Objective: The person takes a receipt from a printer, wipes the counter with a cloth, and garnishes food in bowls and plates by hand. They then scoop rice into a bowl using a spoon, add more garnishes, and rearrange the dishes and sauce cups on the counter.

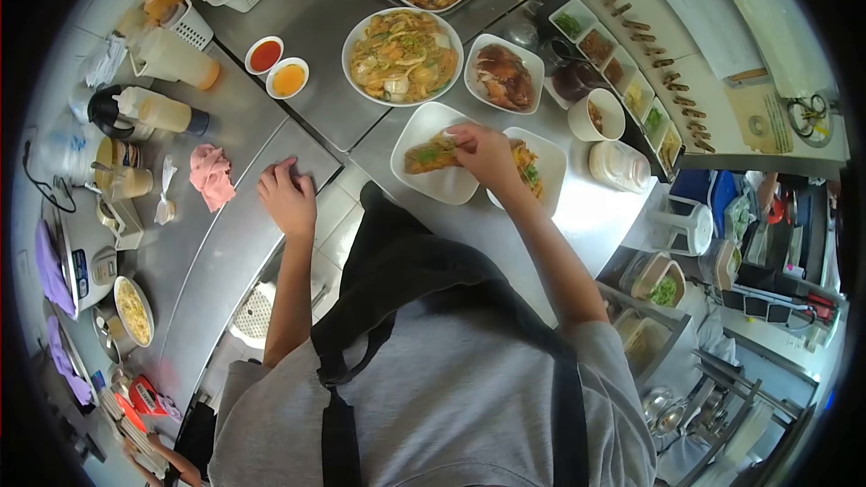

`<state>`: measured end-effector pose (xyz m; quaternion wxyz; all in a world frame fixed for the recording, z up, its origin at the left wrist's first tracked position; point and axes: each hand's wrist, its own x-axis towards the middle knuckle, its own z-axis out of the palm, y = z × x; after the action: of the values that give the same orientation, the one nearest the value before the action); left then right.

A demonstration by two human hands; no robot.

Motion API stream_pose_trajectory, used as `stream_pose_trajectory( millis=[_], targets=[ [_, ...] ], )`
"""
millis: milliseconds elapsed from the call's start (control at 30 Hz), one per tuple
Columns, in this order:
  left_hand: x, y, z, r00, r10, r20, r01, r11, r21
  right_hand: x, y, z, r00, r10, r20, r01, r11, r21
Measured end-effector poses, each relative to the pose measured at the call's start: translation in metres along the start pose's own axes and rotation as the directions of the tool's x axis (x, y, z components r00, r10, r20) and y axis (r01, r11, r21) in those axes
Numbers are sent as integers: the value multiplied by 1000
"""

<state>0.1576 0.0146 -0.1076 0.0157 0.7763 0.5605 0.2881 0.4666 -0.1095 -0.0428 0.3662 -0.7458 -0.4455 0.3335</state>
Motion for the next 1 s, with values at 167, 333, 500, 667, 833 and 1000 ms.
stream_pose_trajectory(
  millis=[167, 333, 500, 667, 833, 1000],
  targets=[
    [0, 2, -3, 1000, -3, -7, 3, 1000, -10, -9, -21, -7, 983, -118, -140, 67, 942, -328],
    [-2, 4, -5, 998, 67, 4, -64, 968, -242, -23, -25, -12, 970, -144, -194, 91, 961, -261],
    [5, 89, -40, 826, 546, 141, -418, 760, -498, -51, -18, -8, 969, -144, -199, 110, 979, -174],
    [18, 102, -19, 675, 702, 226, -545, 681, -489, -82, -20, -8, 983, -25, -184, -9, 983, -181],
    [25, 94, -24, 691, 697, 193, -467, 634, -616, -103, 19, -9, 970, 88, -225, -106, 992, -69],
    [49, 15, -38, 955, 286, 75, -245, 908, -340, -115, 4, -17, 949, 272, -159, -237, 949, 207]
  ],
)
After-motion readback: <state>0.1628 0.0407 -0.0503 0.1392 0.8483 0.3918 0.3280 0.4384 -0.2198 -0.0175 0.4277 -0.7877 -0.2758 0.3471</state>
